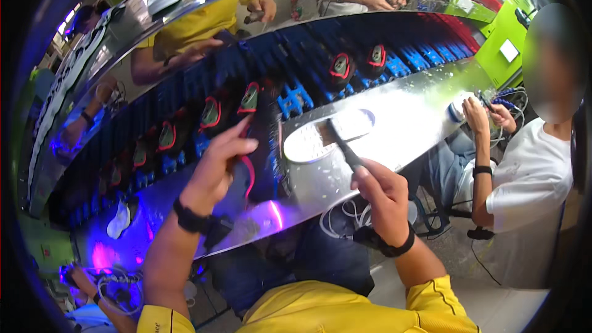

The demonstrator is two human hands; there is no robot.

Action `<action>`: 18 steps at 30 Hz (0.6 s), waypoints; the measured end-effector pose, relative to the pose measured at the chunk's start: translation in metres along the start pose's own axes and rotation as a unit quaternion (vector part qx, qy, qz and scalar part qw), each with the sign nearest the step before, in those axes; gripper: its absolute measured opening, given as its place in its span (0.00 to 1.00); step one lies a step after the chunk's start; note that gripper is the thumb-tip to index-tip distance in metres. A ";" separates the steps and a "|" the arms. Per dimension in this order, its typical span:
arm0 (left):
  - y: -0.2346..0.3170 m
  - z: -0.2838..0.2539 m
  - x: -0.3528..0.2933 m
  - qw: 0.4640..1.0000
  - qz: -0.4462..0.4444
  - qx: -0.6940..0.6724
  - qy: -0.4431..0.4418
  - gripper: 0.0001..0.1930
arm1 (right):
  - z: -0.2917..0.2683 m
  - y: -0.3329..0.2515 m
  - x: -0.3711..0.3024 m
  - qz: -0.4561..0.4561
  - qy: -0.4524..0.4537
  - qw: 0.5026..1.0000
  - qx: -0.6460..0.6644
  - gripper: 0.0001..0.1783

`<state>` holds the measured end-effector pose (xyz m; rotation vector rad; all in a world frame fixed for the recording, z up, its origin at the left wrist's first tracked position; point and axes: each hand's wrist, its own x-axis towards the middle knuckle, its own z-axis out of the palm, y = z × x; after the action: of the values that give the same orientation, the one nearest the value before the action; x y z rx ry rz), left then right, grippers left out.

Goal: Applying adhesive or glue to shoe uppers and soles using a brush tool.

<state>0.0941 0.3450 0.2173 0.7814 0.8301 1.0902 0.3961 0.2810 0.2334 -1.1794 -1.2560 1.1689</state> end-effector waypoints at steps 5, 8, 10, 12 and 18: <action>0.025 0.038 0.192 0.830 0.100 0.543 0.079 0.34 | -0.045 0.015 0.012 0.125 0.027 0.980 0.149 0.19; 0.007 0.052 0.279 0.715 0.164 0.675 0.076 0.32 | -0.055 0.026 0.016 0.156 0.018 0.972 0.175 0.19; -0.018 0.043 0.325 0.682 0.161 0.710 0.064 0.32 | -0.053 0.030 0.017 0.160 0.046 0.967 0.193 0.18; -0.040 0.015 0.348 0.655 0.152 0.738 0.046 0.33 | -0.053 0.037 0.025 0.172 0.034 0.960 0.218 0.19; -0.006 0.002 0.336 0.752 0.095 0.652 0.026 0.28 | -0.054 0.047 0.027 0.095 0.026 0.974 0.206 0.17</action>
<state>0.1795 0.6630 0.1524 2.0367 1.5990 0.5501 0.4506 0.3115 0.1891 -1.0231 -0.8187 1.4484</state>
